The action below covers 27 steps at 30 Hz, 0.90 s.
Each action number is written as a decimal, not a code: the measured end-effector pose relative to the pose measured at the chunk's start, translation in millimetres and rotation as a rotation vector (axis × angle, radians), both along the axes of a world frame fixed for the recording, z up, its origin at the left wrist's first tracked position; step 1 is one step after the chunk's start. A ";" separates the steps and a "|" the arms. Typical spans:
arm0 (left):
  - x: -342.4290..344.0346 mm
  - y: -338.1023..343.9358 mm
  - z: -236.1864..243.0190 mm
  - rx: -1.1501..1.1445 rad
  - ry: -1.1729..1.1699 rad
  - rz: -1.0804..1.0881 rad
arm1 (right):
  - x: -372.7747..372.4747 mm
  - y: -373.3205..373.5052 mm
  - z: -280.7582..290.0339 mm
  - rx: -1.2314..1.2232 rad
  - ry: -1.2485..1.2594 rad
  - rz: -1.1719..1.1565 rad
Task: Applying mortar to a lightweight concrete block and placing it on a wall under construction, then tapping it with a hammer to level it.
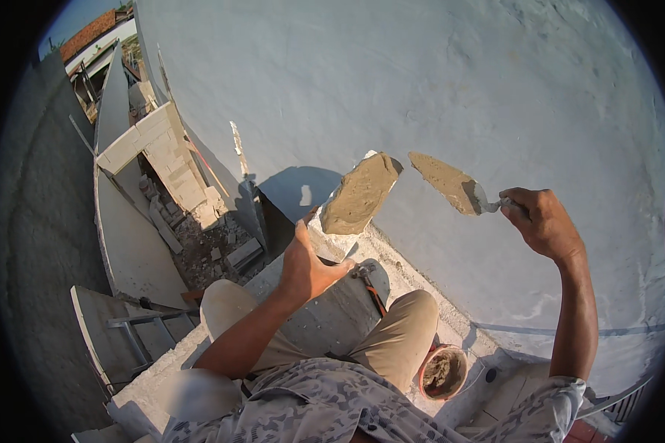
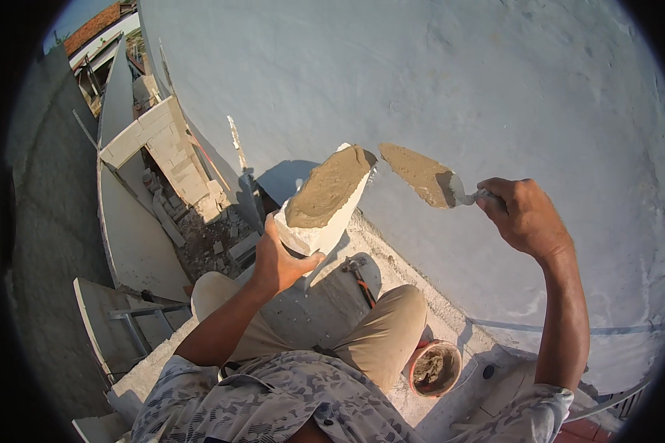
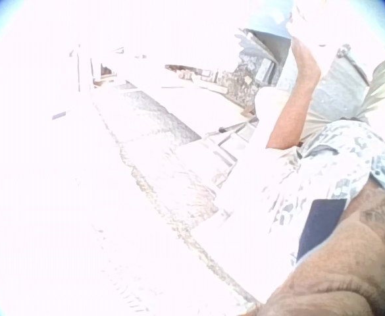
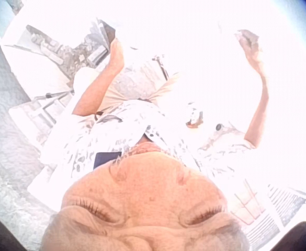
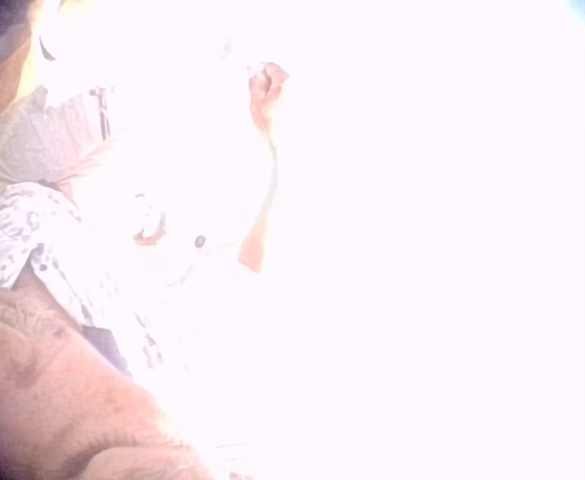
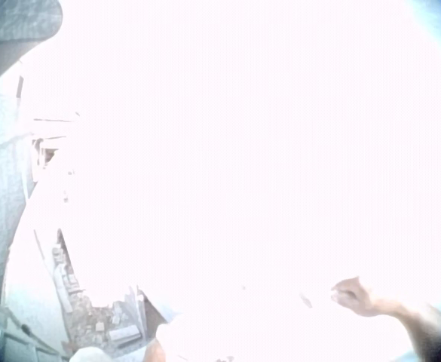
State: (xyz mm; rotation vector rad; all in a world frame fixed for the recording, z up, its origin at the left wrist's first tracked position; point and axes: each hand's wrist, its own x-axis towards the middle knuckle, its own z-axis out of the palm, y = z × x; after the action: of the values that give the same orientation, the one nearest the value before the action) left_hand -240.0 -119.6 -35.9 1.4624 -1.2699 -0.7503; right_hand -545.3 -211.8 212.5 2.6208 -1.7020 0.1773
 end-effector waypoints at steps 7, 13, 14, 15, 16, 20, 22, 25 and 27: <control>2.9 -0.6 -8.0 0.002 -0.098 0.049 | 112.3 -51.8 50.5 -0.047 0.420 0.178; -3.4 3.0 -6.5 0.073 -0.074 0.008 | 173.5 -92.4 31.1 -0.202 0.694 0.115; -4.2 3.7 -2.7 0.039 -0.047 -0.004 | 173.1 -97.2 31.6 -0.266 0.775 0.203; -6.3 3.3 1.2 0.034 -0.043 -0.006 | 166.6 -100.9 37.5 -0.269 0.779 0.200; -5.3 6.3 1.8 0.030 -0.044 0.014 | 171.2 -93.8 47.3 -0.141 0.711 0.087; -4.5 10.8 5.5 0.006 -0.105 0.084 | 163.2 -57.0 89.7 0.113 0.489 0.027; 0.6 3.7 0.6 0.026 -0.072 0.058 | 164.2 -47.6 96.5 0.105 0.502 0.125; 2.5 3.6 -0.7 0.078 -0.048 0.034 | 181.4 -32.0 82.4 0.028 0.473 0.278; 1.5 3.0 1.0 0.101 -0.051 0.032 | 206.9 -18.1 74.7 -0.019 0.779 0.299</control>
State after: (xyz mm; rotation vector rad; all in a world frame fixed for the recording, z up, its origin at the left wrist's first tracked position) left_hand -238.5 -116.6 -34.9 1.5889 -1.2601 -0.7696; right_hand -338.5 -229.9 287.2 2.4071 -1.0362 -0.7202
